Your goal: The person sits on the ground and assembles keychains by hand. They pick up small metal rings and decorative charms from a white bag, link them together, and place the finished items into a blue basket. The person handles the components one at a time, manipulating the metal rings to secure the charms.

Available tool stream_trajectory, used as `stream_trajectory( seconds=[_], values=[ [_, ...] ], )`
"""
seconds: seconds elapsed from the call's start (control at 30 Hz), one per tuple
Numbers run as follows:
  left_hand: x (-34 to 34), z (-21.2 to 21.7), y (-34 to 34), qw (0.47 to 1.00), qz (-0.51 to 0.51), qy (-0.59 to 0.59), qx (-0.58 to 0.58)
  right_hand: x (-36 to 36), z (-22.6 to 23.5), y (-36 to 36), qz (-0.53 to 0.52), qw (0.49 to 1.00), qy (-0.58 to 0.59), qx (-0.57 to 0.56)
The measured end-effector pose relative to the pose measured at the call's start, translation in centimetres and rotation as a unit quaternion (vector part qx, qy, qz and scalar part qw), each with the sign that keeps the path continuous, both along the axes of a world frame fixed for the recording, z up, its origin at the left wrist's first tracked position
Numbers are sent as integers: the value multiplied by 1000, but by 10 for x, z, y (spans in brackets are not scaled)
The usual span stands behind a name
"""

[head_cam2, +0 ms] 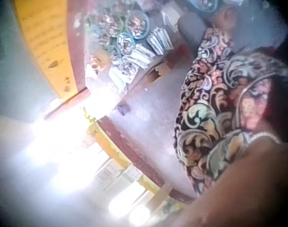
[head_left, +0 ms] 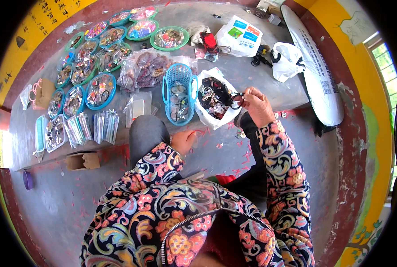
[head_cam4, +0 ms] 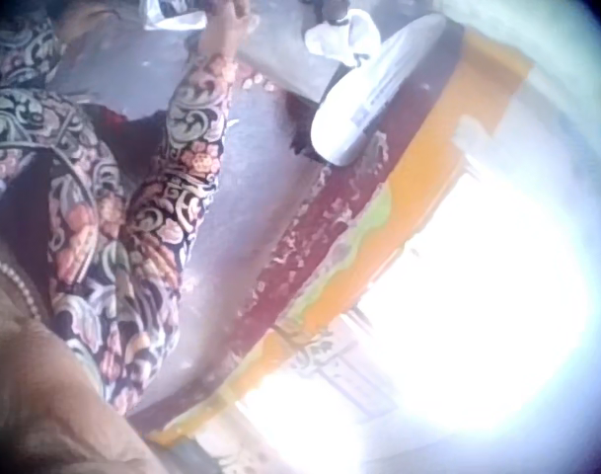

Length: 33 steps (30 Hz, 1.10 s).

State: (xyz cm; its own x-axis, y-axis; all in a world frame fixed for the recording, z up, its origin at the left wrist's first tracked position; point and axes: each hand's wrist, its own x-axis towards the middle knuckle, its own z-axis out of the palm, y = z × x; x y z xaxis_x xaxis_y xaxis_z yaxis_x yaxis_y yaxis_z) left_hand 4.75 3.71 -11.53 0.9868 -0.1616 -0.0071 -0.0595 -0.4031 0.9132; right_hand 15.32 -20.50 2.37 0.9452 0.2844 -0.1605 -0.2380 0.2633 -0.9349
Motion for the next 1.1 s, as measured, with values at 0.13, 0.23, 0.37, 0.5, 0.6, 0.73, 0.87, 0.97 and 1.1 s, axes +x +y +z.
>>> stream_trajectory(
  seconds=[0.13, 0.23, 0.37, 0.5, 0.6, 0.73, 0.87, 0.97, 1.1],
  values=[
    [-7, -18, 3, 1000, 28, 9, -8, -45, 12, 6, -15, 999, 28, 36],
    [-8, 7, 1, 974, 15, 163, -157, -70, -1, 3, 25, 999, 19, -15],
    [-12, 51, 1, 961, -8, 214, -172, -83, 11, 12, 82, 994, -11, -72],
    [-15, 71, -4, 983, -18, 141, -116, -89, 21, 14, 149, 981, -41, -119],
    [-17, 82, -5, 999, -44, -2, 22, -95, 19, 19, 169, 961, -118, -185],
    [-21, 99, -13, 988, -78, -95, 97, -103, 30, 26, 180, 892, -277, -307],
    [-26, 103, -22, 983, -83, -101, 128, -104, 22, 26, 169, 804, -408, -398],
    [-28, 104, -24, 984, -89, -100, 121, -104, 18, 26, 164, 757, -451, -443],
    [-27, 100, -23, 984, -86, -106, 113, -104, 15, 25, 172, 724, -474, -470]
  ],
)
